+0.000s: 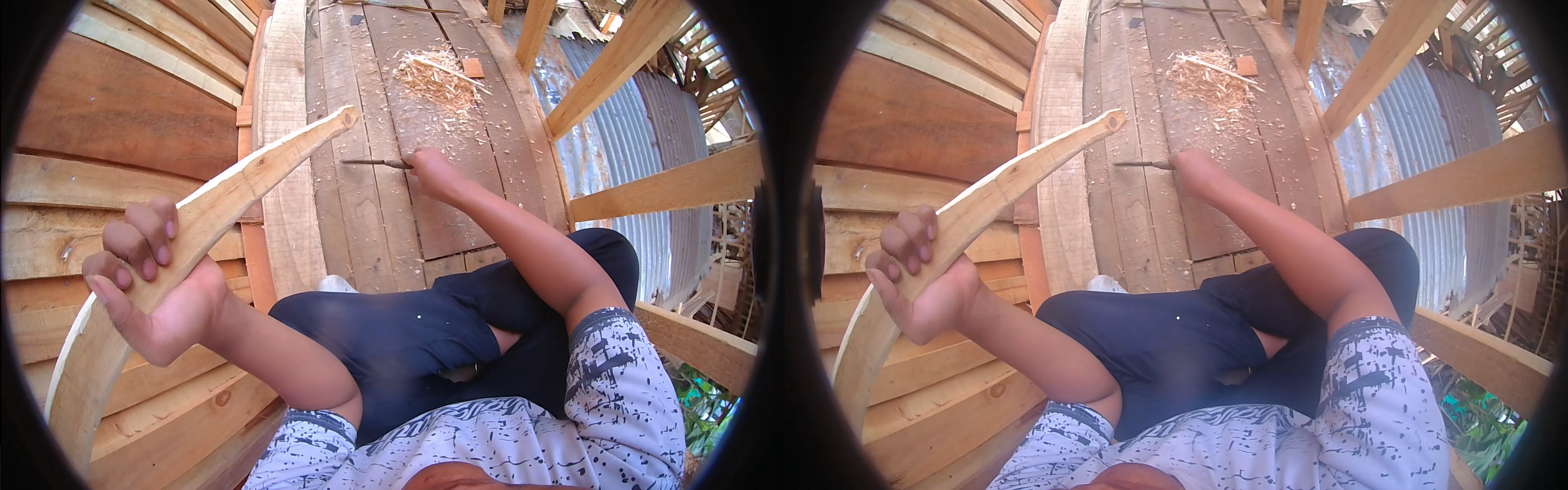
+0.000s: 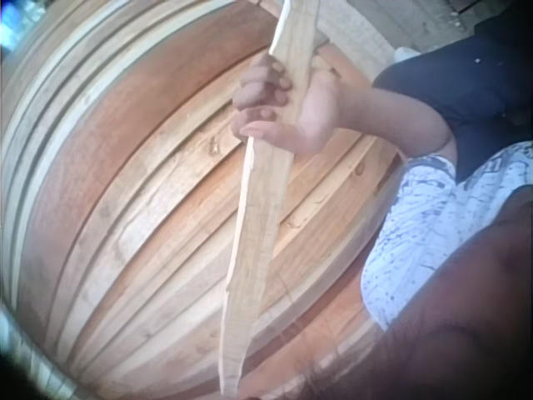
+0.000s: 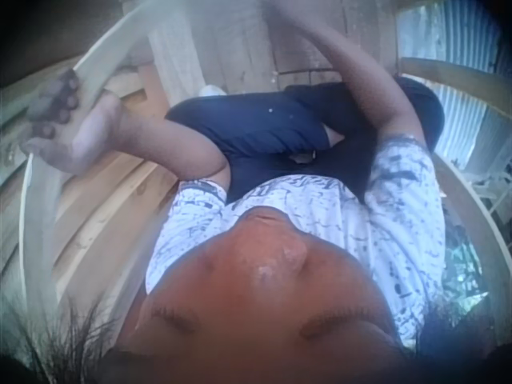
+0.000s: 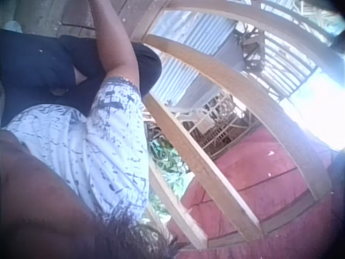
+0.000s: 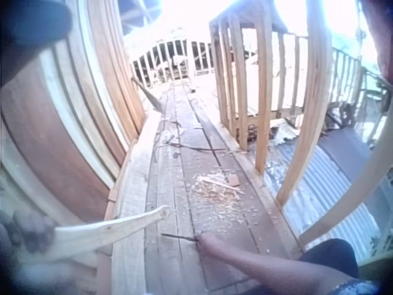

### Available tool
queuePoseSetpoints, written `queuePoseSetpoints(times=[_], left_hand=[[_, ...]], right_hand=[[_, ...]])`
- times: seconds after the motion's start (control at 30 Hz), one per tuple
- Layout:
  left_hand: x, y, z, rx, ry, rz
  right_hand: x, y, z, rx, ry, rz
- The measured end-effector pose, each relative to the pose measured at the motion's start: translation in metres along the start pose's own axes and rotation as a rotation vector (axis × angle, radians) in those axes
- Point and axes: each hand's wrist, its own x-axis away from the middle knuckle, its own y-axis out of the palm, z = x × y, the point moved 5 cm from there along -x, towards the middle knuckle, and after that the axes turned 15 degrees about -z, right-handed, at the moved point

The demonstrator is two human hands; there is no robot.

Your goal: The person sits on a wooden floor and carves a long, curved piece of light-colored wood using a small knife. They hold the wood with their left hand and use the knife in their right hand to shave off thin layers, creating wood shavings that accumulate on the floor. The person periodically rotates the wood to work on different sides.

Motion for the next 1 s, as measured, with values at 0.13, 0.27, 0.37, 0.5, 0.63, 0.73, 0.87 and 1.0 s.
queuePoseSetpoints(times=[0.13,0.27,0.37,0.5,0.63,0.73,0.87,1.0], left_hand=[[-0.001,-0.004,0.003,0.005,-0.013,0.032],[-0.001,-0.005,-0.004,0.001,-0.033,0.011],[-0.001,-0.003,-0.007,0.007,-0.065,0.016],[-0.001,-0.005,-0.007,0.029,-0.102,0.027],[-0.002,-0.01,-0.006,0.038,-0.119,0.002],[-0.002,-0.017,-0.003,0.057,-0.132,-0.034],[-0.002,-0.02,-0.001,0.092,-0.135,-0.096],[-0.003,-0.02,0.001,0.093,-0.129,-0.126]], right_hand=[[0.007,0.041,-0.033,0.049,-0.173,-0.216],[0.006,0.036,-0.03,-0.049,-0.056,0.012],[0.0,0.013,-0.008,-0.193,0.108,0.077],[0.006,0.014,-0.027,0.126,-0.208,-0.12],[-0.001,0.001,-0.002,-0.031,0.158,0.055],[0.005,-0.025,0.008,-0.043,0.16,0.113],[0.001,-0.016,0.002,0.038,-0.049,-0.033],[-0.003,-0.014,0.022,-0.371,0.209,0.157]])
